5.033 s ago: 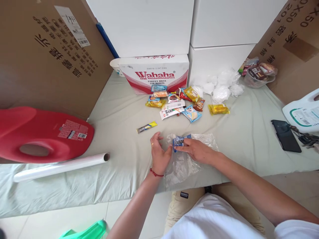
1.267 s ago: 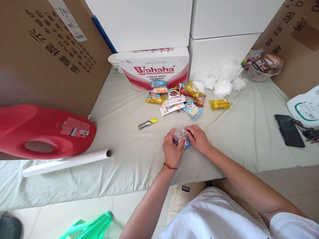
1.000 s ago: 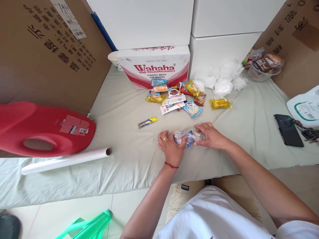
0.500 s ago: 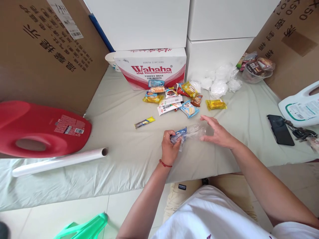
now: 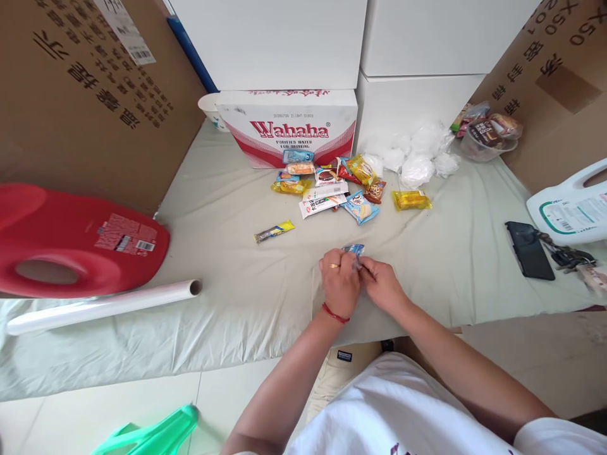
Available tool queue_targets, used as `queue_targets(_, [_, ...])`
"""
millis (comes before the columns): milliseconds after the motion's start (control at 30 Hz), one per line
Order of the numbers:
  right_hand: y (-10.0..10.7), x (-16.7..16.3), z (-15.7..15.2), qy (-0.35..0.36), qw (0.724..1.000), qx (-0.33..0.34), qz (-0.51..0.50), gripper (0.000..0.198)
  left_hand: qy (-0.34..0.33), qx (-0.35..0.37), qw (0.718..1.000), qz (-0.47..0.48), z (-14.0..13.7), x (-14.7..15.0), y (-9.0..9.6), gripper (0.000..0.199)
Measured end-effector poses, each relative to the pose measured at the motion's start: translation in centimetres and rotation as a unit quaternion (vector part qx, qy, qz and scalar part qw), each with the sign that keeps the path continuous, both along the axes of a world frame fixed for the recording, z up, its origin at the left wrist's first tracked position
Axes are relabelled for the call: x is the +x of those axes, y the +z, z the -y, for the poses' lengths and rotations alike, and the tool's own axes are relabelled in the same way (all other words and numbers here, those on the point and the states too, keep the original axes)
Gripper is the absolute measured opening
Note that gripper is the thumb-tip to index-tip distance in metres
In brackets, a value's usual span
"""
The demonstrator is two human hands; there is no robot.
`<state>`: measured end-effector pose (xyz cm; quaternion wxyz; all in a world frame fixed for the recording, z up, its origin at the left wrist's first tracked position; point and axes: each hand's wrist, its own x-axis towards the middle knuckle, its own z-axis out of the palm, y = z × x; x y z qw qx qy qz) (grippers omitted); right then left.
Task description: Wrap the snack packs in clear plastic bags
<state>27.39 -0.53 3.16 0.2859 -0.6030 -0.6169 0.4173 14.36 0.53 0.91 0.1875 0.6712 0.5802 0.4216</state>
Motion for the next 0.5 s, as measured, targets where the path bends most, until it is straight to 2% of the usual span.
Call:
queue_targets(33, [-0.3, -0.6, 0.4, -0.030, 0.995, -0.030, -0.091, 0.025, -0.003, 0.007, 1.000, -0.001, 0.2, 0.3, 0.2, 0.013])
queue_targets(100, [-0.5, -1.3, 0.9, -0.074, 0.959, -0.090, -0.257, 0.033, -0.044, 0.022, 0.998, 0.027, 0.6, 0.6, 0.4, 0.017])
queue_targets(200, [-0.2, -1.4, 1.0, -0.092, 0.897, -0.156, -0.403, 0.043, -0.131, 0.016, 0.984, 0.118, 1.3, 0.3, 0.4, 0.031])
queue_targets(300, [0.1, -1.4, 0.6, -0.116, 0.878, -0.162, -0.436, 0.044, -0.156, -0.053, 0.956, 0.243, 1.9, 0.4, -0.1, 0.036])
queue_targets(367, [-0.1, -1.5, 0.2, -0.135, 0.875, -0.150, -0.439, 0.042, -0.155, -0.089, 0.921, 0.346, 1.8, 0.5, -0.5, 0.036])
queue_targets(433, [-0.4, -1.4, -0.3, -0.158, 0.869, -0.141, -0.447, 0.044, -0.117, -0.098, 0.884, 0.441, 1.4, 0.3, -0.7, 0.032])
queue_targets(500, [-0.7, -1.1, -0.6, -0.189, 0.860, -0.120, -0.459, 0.044, -0.026, -0.111, 0.869, 0.481, 0.7, -0.3, -0.5, 0.027])
